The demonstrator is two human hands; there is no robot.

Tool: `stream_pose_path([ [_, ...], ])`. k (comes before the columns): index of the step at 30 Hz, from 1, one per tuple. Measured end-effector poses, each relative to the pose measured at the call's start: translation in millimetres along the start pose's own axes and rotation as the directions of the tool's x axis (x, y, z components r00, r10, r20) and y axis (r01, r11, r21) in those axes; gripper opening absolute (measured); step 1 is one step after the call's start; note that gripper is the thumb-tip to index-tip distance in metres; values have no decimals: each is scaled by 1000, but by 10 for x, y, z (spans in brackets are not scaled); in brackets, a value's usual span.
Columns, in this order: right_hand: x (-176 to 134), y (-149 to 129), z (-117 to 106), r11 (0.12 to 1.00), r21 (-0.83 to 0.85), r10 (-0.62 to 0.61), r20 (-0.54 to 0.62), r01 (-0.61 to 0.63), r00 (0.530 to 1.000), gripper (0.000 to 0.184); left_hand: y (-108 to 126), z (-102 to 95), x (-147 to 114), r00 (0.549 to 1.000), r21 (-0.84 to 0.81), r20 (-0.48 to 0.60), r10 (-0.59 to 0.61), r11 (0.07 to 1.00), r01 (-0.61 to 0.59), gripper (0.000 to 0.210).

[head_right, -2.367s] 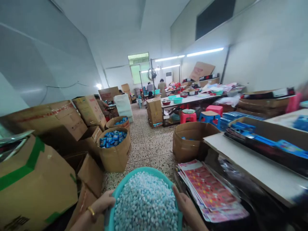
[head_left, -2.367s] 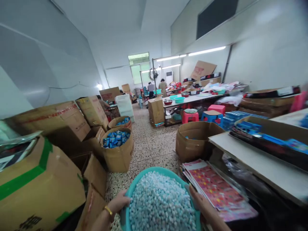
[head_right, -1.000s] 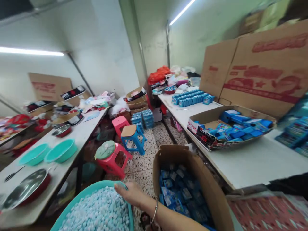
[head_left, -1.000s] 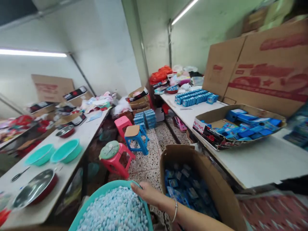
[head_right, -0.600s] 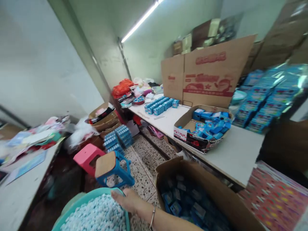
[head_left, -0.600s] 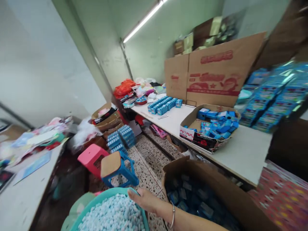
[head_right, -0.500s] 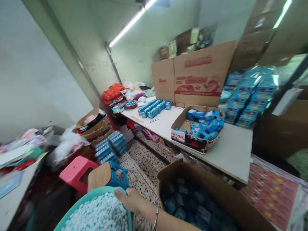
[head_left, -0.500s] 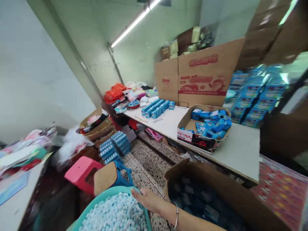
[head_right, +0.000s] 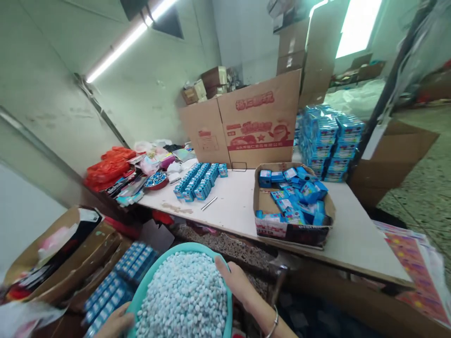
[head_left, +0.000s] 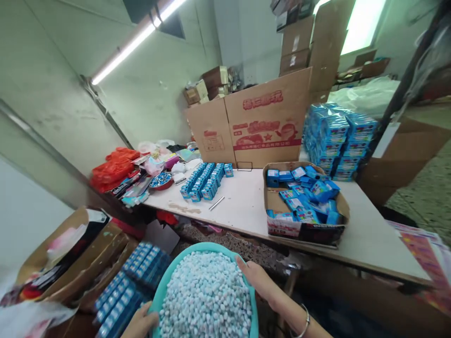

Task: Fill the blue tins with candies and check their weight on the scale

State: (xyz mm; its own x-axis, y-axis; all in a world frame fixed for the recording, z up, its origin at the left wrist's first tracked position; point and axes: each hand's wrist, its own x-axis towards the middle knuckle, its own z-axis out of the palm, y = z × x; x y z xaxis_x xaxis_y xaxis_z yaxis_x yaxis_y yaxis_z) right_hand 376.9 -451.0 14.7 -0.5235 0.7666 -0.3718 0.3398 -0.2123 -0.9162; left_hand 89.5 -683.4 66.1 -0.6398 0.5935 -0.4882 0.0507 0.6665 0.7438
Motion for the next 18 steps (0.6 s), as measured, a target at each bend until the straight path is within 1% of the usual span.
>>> stream_pose_path([
  [2, 516, -51, -52, 999, 20, 37, -46, -36, 998, 69, 338, 89, 656, 999, 89, 30, -16, 996, 13, 23],
  [5, 1197, -172, -197, 996, 70, 71, -110, -63, 991, 70, 990, 285, 1573, 996, 316, 86, -34, 949, 5, 21],
  [7, 1555, -274, -326, 990, 98, 113, -169, -97, 979, 71, 1479, 454, 2147, 989, 461, 146, -34, 887, -38, 20],
  [8, 1707, -321, -392, 985, 112, 153, -197, -133, 968, 72, 1722, 551, 2429, 983, 509, 182, -34, 858, -64, 20],
  [10, 1976, -389, -515, 961, 156, 262, -245, -229, 934, 75, 2182, 775, 2994, 968, 557, 247, -31, 823, -115, 23],
  [12, 2235, -405, -626, 929, 212, 355, -283, -303, 891, 77, 2609, 1048, 3574, 950, 580, 312, -14, 795, -179, 22],
  [15, 2654, -375, -772, 892, 296, 434, -352, -341, 829, 78, 3219, 1567, 4450, 904, 611, 425, 36, 726, -316, 14],
  [17, 2939, -384, -845, 863, 371, 485, -413, -344, 771, 77, 3610, 1975, 4980, 851, 616, 521, 66, 661, -428, 16],
  [18, 3077, -410, -873, 844, 415, 515, -447, -340, 732, 75, 3795, 2188, 5213, 812, 605, 578, 82, 624, -494, 21],
])
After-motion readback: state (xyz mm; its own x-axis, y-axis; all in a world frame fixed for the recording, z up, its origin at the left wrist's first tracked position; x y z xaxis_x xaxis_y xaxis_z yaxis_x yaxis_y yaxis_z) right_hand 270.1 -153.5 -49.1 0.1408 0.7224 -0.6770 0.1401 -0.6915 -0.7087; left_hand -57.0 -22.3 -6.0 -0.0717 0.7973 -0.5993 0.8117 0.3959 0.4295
